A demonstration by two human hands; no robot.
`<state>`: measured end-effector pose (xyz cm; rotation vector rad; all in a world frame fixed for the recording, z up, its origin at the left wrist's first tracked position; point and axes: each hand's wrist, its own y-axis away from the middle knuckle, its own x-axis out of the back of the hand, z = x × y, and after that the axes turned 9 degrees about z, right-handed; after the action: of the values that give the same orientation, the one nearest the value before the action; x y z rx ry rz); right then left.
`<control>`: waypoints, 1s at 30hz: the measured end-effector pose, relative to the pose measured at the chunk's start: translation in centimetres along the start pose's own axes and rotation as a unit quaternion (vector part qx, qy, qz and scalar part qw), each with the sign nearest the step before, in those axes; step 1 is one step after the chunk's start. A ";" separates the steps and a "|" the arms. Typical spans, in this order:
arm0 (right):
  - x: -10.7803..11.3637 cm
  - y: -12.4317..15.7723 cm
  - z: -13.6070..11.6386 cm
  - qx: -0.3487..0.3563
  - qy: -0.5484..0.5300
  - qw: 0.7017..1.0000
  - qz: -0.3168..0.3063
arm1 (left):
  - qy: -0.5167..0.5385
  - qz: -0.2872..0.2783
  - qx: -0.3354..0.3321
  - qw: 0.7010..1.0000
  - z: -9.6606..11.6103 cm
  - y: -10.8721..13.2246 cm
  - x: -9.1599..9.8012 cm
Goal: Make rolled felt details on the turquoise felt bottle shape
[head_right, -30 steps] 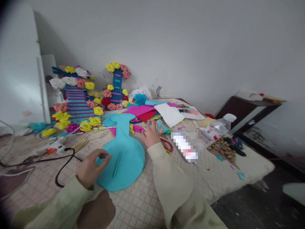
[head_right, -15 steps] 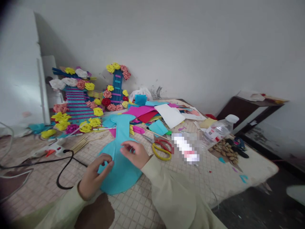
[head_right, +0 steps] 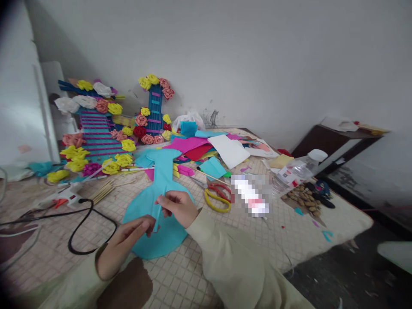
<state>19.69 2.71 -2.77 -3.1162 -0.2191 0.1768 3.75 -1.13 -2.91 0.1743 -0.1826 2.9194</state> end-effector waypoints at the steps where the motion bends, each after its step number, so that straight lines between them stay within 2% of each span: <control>1: 0.0 0.0 0.0 0.003 0.003 1.000 0.005 | 0.000 -0.001 0.002 1.000 -0.1 0.0 0.0; 7: -0.2 0.2 0.1 0.048 0.037 0.997 0.055 | -0.069 0.021 0.018 0.997 -1.1 -0.3 0.3; 11: -0.1 0.1 0.2 0.070 0.050 0.994 0.074 | -0.127 0.034 -0.023 0.991 -1.6 -0.6 0.5; 15: -0.1 0.0 0.2 0.078 0.053 0.991 0.093 | -0.129 0.026 -0.058 0.990 -1.6 -0.7 0.8; 22: 0.4 -0.3 -0.2 0.090 0.031 0.987 0.128 | -0.117 0.029 -0.065 0.991 -1.6 -0.9 1.1; 30: 1.7 -1.7 1.2 0.069 -0.064 0.985 0.142 | -0.127 0.039 -0.102 0.986 -2.1 -0.8 1.2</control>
<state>21.02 4.68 -4.12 -2.9830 0.2281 0.3793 2.51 0.15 -4.78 0.5152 -0.5372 2.9220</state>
